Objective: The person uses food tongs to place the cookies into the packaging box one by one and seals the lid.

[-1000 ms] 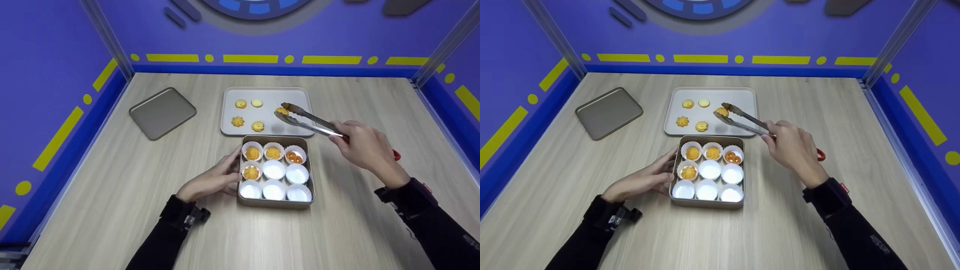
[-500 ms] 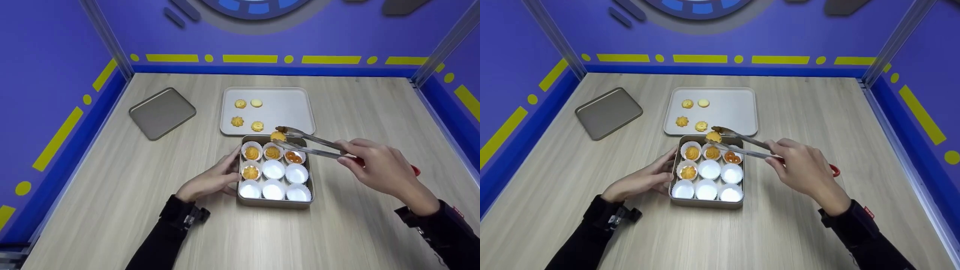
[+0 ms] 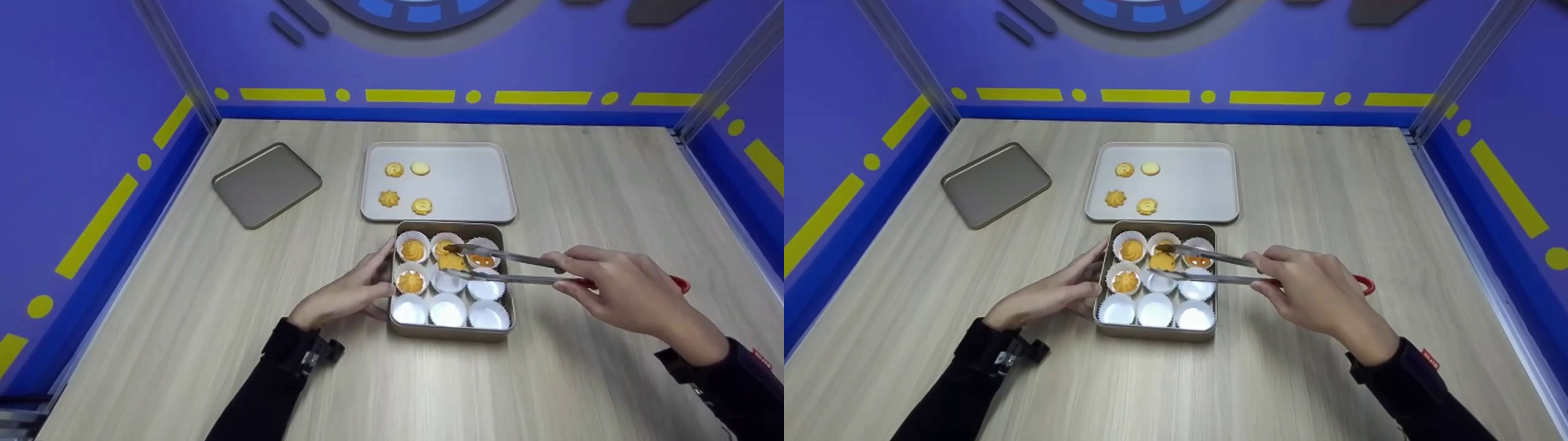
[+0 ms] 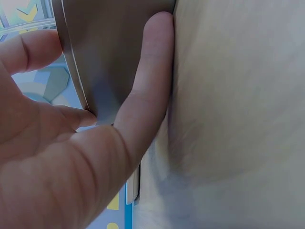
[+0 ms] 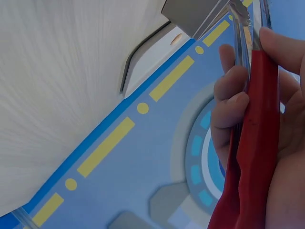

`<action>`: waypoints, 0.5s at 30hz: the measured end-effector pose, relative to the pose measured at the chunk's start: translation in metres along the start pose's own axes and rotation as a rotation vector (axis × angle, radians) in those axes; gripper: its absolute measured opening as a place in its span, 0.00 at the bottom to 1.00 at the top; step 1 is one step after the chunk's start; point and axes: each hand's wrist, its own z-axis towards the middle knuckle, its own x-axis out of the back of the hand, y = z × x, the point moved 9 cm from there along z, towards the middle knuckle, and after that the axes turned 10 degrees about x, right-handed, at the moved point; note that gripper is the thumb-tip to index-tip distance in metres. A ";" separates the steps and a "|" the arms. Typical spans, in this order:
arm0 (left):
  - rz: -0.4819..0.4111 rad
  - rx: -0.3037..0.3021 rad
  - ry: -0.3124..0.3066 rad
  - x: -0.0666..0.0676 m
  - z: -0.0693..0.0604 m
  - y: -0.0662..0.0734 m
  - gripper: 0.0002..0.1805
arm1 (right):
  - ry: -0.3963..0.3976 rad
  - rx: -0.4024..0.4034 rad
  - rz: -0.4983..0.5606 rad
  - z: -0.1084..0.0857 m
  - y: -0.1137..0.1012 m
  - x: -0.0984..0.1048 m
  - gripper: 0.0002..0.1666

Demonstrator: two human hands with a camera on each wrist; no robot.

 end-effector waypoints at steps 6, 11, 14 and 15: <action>-0.002 -0.003 0.005 0.001 0.000 -0.001 0.54 | -0.019 0.045 -0.002 0.003 -0.006 -0.002 0.26; 0.001 -0.008 0.009 0.001 0.001 0.000 0.54 | -0.030 0.053 -0.004 0.005 -0.009 -0.002 0.26; -0.003 -0.008 0.009 0.001 0.001 0.000 0.54 | -0.039 0.058 -0.010 0.006 -0.010 -0.002 0.26; -0.005 -0.007 0.008 0.001 0.001 -0.001 0.54 | -0.039 0.063 -0.014 0.006 -0.011 -0.002 0.27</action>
